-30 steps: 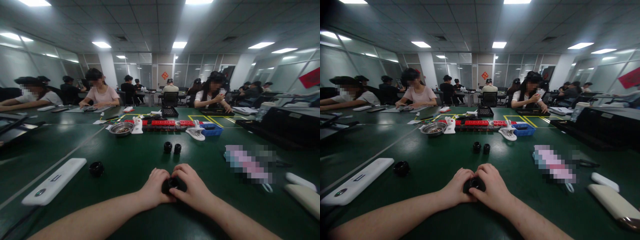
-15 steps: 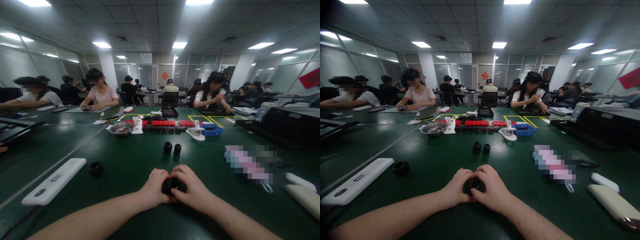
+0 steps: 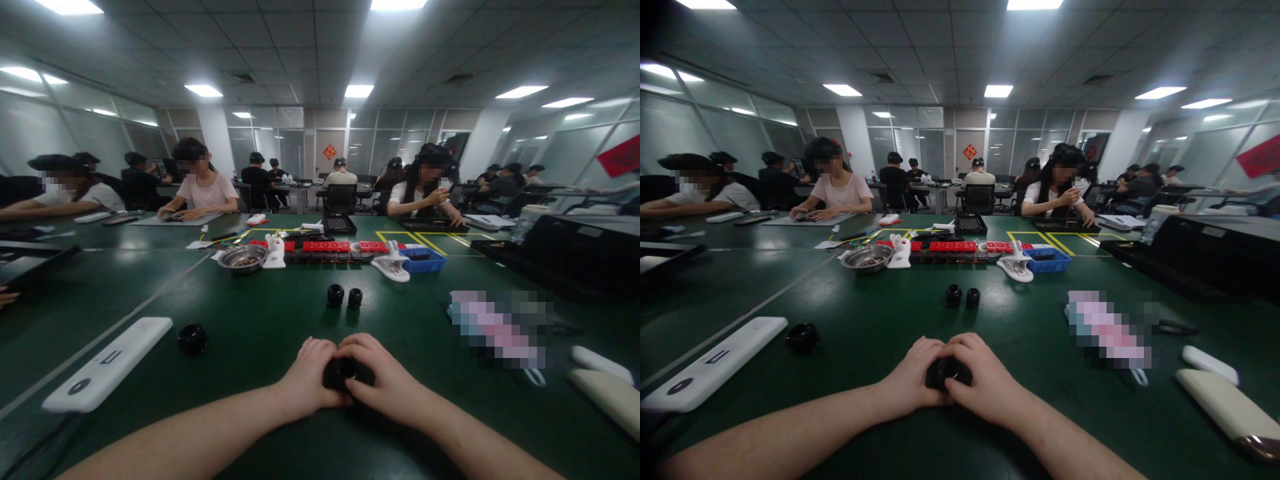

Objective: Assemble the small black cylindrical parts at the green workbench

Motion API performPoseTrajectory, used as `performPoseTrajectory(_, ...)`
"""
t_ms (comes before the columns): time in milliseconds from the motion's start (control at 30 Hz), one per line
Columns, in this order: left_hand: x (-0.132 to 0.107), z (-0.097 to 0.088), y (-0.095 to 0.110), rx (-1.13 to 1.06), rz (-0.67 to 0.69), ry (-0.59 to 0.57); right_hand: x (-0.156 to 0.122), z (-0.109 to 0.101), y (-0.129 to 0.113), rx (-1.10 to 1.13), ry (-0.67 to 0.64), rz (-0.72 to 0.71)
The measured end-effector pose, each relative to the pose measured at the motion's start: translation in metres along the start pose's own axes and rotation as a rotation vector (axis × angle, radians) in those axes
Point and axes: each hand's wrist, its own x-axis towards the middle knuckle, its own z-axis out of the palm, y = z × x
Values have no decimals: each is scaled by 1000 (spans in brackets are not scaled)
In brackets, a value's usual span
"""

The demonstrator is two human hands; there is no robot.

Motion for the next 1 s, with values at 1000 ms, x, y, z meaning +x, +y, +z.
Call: performPoseTrajectory(1000, -1, 2, -2, 11, 2, 29, -2, 0, -1, -50, 15, 122)
